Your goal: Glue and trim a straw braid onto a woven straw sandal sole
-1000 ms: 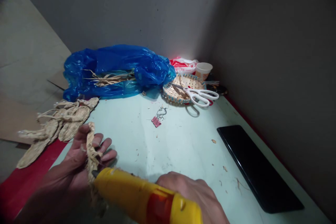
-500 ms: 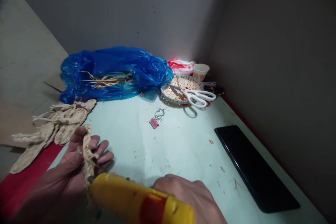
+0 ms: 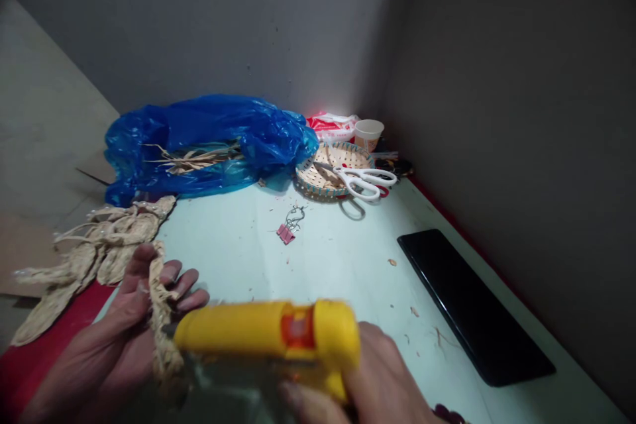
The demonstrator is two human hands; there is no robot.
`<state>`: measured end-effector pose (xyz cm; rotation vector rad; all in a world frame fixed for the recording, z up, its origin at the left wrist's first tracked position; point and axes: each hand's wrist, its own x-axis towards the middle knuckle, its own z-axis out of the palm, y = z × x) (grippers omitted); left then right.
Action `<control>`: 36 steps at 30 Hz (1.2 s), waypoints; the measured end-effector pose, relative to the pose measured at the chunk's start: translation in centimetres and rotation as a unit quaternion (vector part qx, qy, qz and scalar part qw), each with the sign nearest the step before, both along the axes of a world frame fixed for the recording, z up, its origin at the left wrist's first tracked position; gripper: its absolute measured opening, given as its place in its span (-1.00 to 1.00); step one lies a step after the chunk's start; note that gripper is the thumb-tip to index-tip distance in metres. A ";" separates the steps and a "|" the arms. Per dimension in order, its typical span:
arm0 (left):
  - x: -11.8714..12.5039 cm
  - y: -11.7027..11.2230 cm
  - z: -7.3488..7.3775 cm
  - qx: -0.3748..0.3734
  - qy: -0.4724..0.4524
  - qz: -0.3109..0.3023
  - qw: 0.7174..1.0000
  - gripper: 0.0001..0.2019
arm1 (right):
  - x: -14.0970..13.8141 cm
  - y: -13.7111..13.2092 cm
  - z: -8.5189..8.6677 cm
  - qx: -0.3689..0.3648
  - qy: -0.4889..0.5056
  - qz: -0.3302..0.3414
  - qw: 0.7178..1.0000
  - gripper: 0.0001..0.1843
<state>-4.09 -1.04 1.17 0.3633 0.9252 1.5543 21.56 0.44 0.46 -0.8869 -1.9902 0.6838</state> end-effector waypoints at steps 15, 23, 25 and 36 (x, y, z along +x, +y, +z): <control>1.2 -0.5 1.8 -0.088 0.051 0.008 0.995 -0.62 | 2.0 4.5 -0.2 -0.399 -0.153 -0.046 0.903 -0.48; 2.2 -0.9 1.6 -0.106 0.048 -0.002 0.993 -0.63 | -1.3 2.0 1.5 0.150 -0.360 -0.181 0.903 -0.57; 2.2 -1.0 1.3 -0.100 0.041 -0.010 0.994 -0.65 | -2.8 1.1 2.3 0.142 -0.222 -0.071 0.962 -0.75; 2.6 -1.0 0.9 -0.104 0.053 -0.013 0.993 -0.63 | -6.2 -0.5 -0.2 0.133 -0.048 0.028 0.989 -0.74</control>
